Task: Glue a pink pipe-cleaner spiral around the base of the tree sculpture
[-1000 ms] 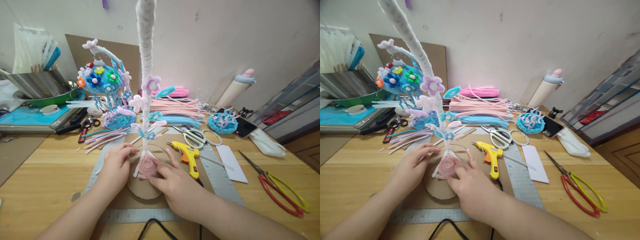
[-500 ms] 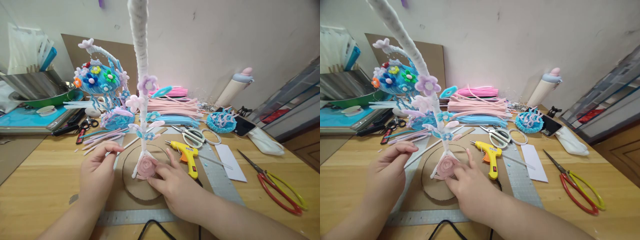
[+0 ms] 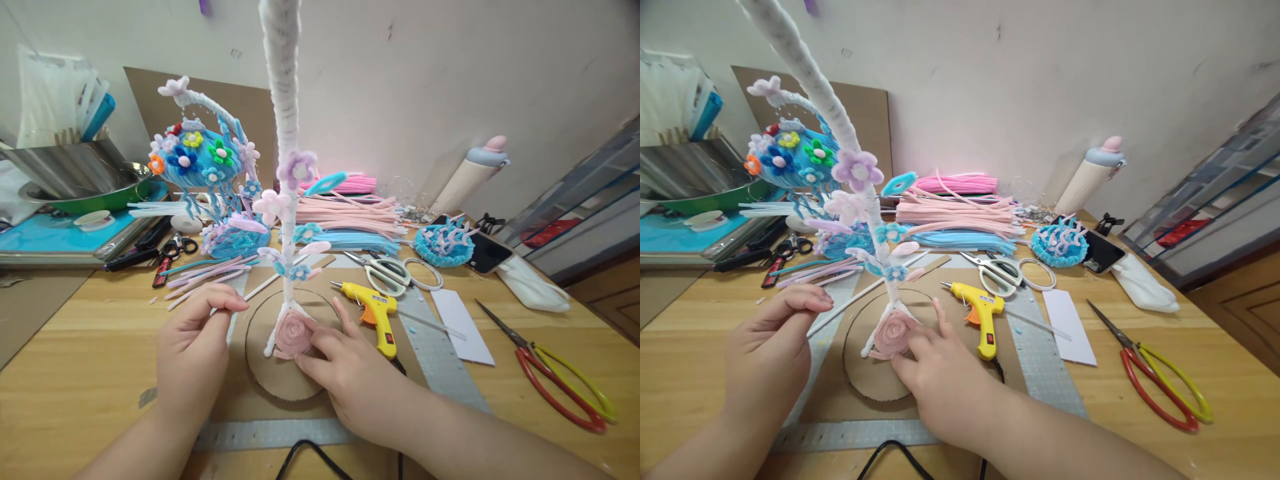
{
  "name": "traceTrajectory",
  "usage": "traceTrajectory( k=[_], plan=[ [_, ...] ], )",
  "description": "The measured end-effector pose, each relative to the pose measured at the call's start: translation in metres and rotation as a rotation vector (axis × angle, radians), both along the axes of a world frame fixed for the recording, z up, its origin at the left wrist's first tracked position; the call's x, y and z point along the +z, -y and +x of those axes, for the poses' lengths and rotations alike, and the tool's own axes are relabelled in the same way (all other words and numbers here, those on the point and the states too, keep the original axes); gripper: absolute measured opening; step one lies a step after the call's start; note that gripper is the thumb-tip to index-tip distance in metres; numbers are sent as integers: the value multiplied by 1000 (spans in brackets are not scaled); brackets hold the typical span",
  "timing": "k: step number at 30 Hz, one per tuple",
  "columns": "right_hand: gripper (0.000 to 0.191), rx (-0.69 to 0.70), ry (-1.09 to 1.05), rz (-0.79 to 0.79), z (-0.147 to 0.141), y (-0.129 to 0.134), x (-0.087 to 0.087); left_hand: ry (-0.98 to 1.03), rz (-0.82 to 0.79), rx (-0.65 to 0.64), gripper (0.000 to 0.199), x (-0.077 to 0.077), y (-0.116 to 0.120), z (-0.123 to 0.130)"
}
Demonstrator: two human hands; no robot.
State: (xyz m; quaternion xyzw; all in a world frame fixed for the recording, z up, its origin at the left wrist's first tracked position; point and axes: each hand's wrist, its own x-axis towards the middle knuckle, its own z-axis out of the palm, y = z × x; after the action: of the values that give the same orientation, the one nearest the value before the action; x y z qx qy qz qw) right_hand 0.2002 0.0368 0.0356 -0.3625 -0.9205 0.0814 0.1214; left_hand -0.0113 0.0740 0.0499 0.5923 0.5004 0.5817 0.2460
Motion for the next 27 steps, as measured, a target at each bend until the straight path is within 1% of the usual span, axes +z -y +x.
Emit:
traceTrajectory(
  k=[6, 10, 19, 27],
  plan=[
    [42, 0, 2, -11, 1, 0, 1, -7, -4, 7, 19, 0, 0, 0],
    [39, 0, 13, -5, 0, 0, 1, 4, -20, -14, 20, 1, 1, 0],
    [42, -2, 4, 4, 0, 0, 0, -15, -33, -41, 21, 1, 0, 0],
    [41, -3, 1, 10, -1, -1, -1, -36, -33, -27, 18, 0, -1, 0]
  ],
)
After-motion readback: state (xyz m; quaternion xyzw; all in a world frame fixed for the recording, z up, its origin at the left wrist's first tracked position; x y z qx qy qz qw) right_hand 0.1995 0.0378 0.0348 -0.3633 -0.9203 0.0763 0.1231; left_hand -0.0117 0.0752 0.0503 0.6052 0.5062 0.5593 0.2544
